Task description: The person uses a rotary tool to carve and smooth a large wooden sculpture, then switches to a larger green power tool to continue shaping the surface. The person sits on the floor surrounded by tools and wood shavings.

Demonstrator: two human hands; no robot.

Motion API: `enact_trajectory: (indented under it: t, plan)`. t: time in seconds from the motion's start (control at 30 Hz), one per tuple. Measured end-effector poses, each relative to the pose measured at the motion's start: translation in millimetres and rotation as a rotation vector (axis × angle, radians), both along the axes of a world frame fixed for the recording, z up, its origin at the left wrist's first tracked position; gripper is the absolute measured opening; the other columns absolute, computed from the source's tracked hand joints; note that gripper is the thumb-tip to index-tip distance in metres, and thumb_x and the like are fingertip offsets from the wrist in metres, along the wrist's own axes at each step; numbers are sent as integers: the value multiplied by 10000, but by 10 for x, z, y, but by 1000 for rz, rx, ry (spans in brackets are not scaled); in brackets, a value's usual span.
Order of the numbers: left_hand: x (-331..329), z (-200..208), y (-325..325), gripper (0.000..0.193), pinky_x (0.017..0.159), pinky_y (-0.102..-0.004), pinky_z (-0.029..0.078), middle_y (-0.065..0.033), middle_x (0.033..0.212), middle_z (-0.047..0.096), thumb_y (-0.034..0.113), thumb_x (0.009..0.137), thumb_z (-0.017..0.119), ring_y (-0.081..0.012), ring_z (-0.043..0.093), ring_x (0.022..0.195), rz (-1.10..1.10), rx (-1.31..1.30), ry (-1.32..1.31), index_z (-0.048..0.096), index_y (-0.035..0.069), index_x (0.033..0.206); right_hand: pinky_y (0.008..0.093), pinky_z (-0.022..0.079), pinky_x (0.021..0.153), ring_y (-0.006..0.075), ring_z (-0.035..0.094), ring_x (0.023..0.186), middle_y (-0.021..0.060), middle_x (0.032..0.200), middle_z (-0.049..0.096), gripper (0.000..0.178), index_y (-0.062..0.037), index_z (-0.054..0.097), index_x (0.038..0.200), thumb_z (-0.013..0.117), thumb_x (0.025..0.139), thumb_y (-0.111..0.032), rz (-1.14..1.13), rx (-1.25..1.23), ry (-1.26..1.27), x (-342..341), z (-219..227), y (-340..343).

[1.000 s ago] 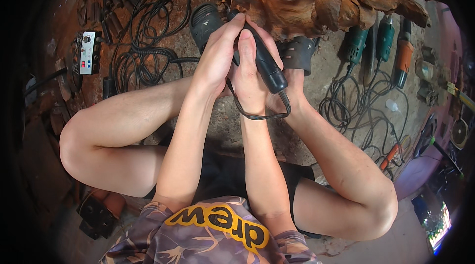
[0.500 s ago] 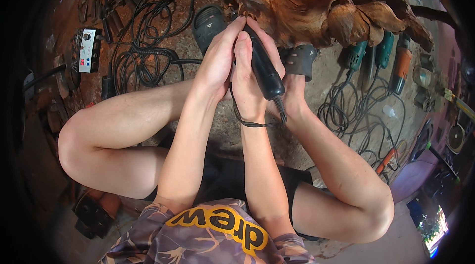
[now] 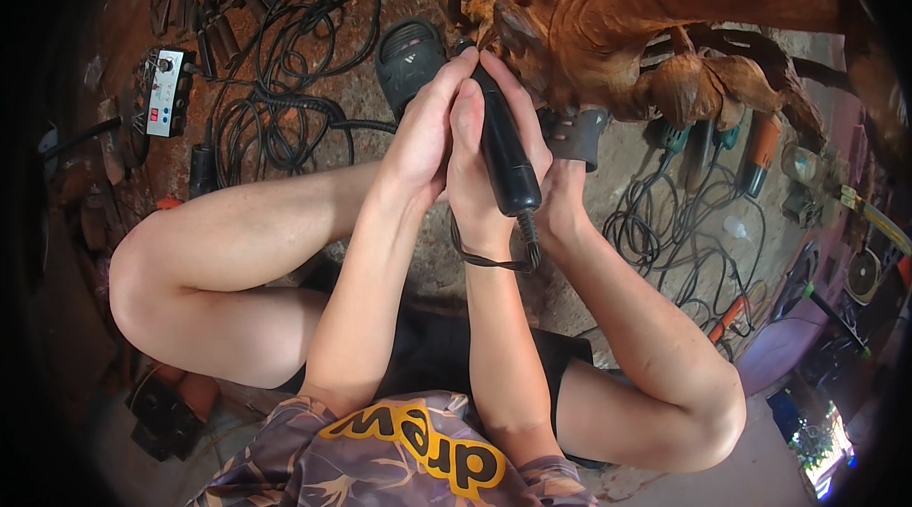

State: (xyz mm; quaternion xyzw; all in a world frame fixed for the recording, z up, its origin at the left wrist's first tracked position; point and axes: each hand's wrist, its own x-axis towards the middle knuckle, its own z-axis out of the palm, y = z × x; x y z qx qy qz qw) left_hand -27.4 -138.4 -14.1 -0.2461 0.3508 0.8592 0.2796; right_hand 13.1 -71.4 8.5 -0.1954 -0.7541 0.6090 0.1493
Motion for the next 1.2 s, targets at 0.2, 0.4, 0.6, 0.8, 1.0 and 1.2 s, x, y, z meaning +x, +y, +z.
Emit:
enact_trajectory:
  t: [0.2, 0.4, 0.6, 0.8, 1.0, 1.2]
  plan:
    - [9, -41, -30, 314, 748, -268, 554, -20, 968, 664, 379, 1028, 648, -85, 654, 844, 14, -45, 17, 648, 75, 1107, 268, 527, 917, 124, 676, 1001, 115, 1131, 738, 380, 14, 665, 1310, 649, 1035, -247, -29, 32, 36, -8, 18, -66]
    - [3, -37, -47, 299, 725, -263, 551, -16, 930, 664, 362, 1016, 669, -87, 653, 820, 22, -56, -7, 662, 68, 1071, 291, 533, 944, 161, 698, 1041, 134, 1162, 743, 401, -6, 679, 1295, 657, 1024, -300, -63, 46, 48, -13, 18, -124]
    - [-2, 31, -70, 369, 764, -296, 584, -124, 978, 723, 401, 1029, 624, -173, 709, 850, -24, 80, -46, 657, 37, 1085, 286, 543, 918, 146, 712, 1024, 119, 1142, 755, 391, -69, 696, 1290, 671, 1011, -342, 35, 244, -76, 11, -121, 51]
    - [-6, 24, -142, 421, 771, -313, 594, -173, 1006, 734, 443, 1040, 577, -211, 725, 860, -54, 199, -20, 650, 35, 1113, 293, 535, 917, 153, 698, 1017, 111, 1127, 741, 390, -59, 664, 1322, 669, 1021, -305, 95, 319, 34, 42, -295, 119]
    - [-7, 63, -189, 431, 785, -327, 590, -161, 1030, 727, 459, 1045, 558, -212, 720, 879, -108, 232, -1, 638, 46, 1141, 312, 500, 984, 172, 661, 1107, 130, 1248, 686, 419, -42, 622, 1362, 678, 1019, -276, 130, 332, 64, 39, -286, 75]
    - [-54, 93, -186, 418, 810, -338, 591, -161, 1039, 723, 456, 1045, 563, -224, 722, 902, -60, 288, -128, 640, 60, 1153, 318, 491, 1006, 180, 642, 1165, 134, 1297, 670, 449, -36, 609, 1372, 690, 1014, -295, 135, 365, 99, 15, -284, 41]
